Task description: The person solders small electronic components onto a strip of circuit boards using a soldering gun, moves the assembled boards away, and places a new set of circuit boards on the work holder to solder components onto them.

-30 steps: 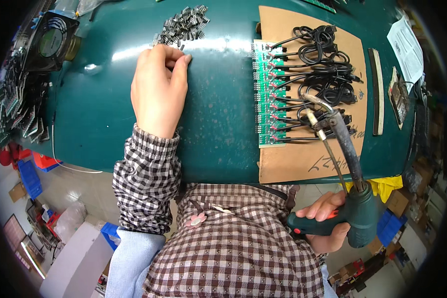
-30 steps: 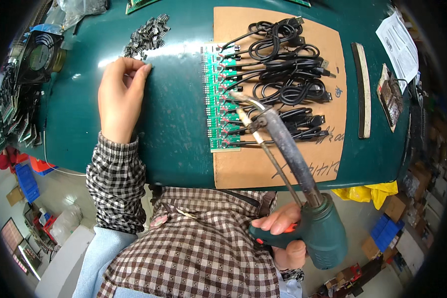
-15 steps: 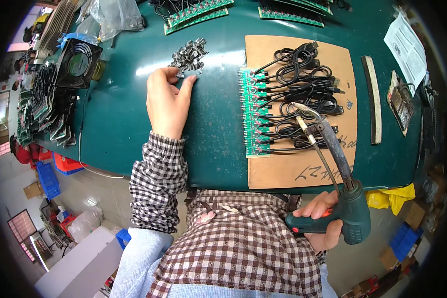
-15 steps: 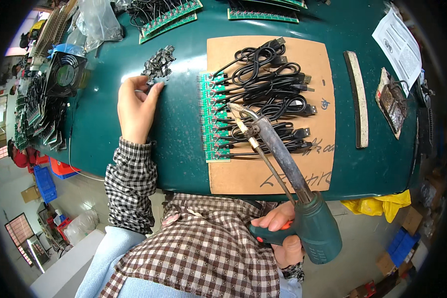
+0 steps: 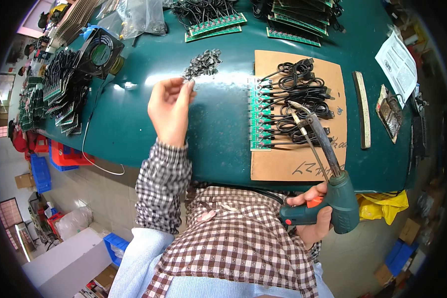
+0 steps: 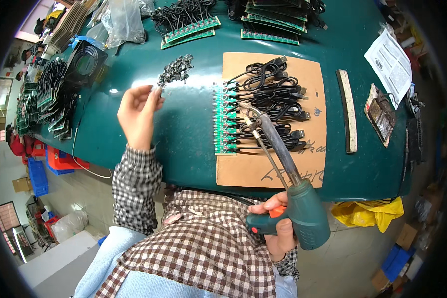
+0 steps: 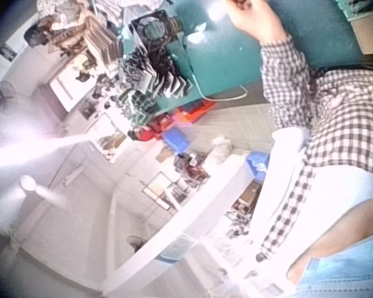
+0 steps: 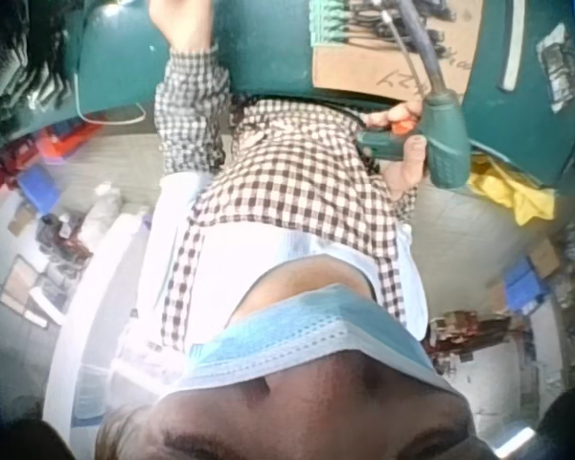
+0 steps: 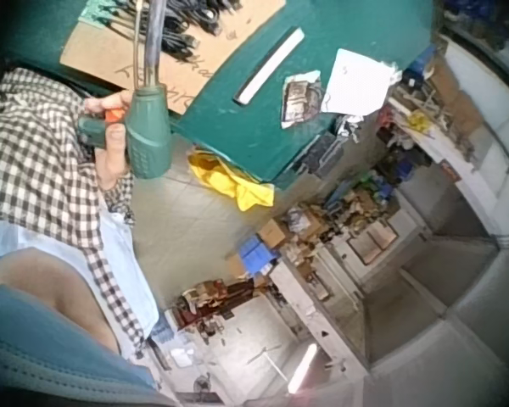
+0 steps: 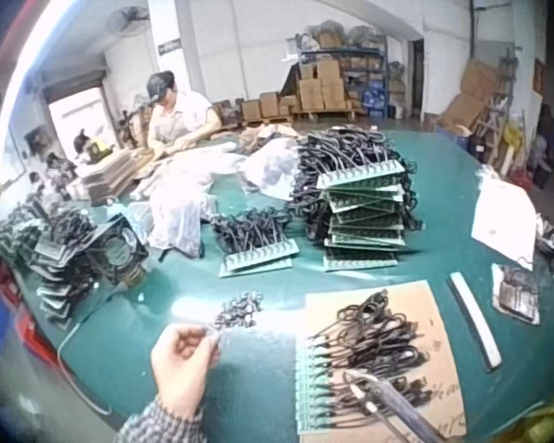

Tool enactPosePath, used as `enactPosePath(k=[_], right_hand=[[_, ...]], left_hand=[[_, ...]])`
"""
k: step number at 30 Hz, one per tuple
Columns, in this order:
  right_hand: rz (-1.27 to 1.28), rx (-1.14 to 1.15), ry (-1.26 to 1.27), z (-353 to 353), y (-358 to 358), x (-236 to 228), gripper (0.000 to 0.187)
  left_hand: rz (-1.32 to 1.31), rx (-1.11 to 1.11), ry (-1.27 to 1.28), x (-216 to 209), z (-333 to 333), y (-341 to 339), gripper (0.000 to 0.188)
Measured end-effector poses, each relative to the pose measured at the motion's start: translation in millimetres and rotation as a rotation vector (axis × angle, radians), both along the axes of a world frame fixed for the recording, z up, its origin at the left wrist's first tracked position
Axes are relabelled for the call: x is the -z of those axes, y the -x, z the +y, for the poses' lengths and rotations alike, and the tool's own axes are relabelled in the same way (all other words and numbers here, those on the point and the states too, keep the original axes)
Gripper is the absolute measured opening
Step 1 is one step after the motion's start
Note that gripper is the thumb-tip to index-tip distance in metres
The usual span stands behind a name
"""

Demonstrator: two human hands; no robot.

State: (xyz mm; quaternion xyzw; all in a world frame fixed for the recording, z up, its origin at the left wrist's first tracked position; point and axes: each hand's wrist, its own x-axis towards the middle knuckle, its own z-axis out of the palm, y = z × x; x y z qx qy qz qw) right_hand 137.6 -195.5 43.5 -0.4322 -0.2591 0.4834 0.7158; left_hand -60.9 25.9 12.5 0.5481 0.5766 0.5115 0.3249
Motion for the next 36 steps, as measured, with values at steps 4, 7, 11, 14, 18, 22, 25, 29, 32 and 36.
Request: enactPosePath(k=[4,7,11,14,18,22,25,29,32,36], right_hand=[[-0.148,0.012,0.062,16,17,-10,0.038],[-0.408,-0.066,0.104,43,32,-23,0.041],[-0.409,-0.068,0.123,50,49,-25,0.028],[-0.518,-0.071,0.101,43,53,-15,0.041],[-0.477,0.003,0.226,36,63,-14,0.04],[-0.504,0.025,0.286,33,65,-11,0.036],[-0.483,0.037,0.282,35,65,-12,0.033],[-0.532,0.005,0.288,38,59,-14,0.032],[-0.574,0.016,0.268,43,59,-12,0.026],[-0.642,-0.017,0.308,44,56,-11,0.024]], left_hand=[[-0.524,0.312,0.382,-54,-64,-20,0.02],[-0.664,0.521,0.545,-61,-103,-32,0.021],[-0.618,0.487,0.413,-50,-125,-29,0.023],[-0.489,0.472,0.311,-46,-135,-26,0.023],[-0.404,0.498,0.044,-31,-147,-27,0.029],[-0.513,0.528,0.053,-20,-147,-28,0.027],[-0.745,0.562,0.425,-35,-139,-22,0.029],[-0.561,0.718,0.433,-28,-129,-11,0.017],[-0.445,0.727,0.408,-35,-123,-12,0.009],[-0.342,0.737,0.365,-34,-119,-14,0.008]])
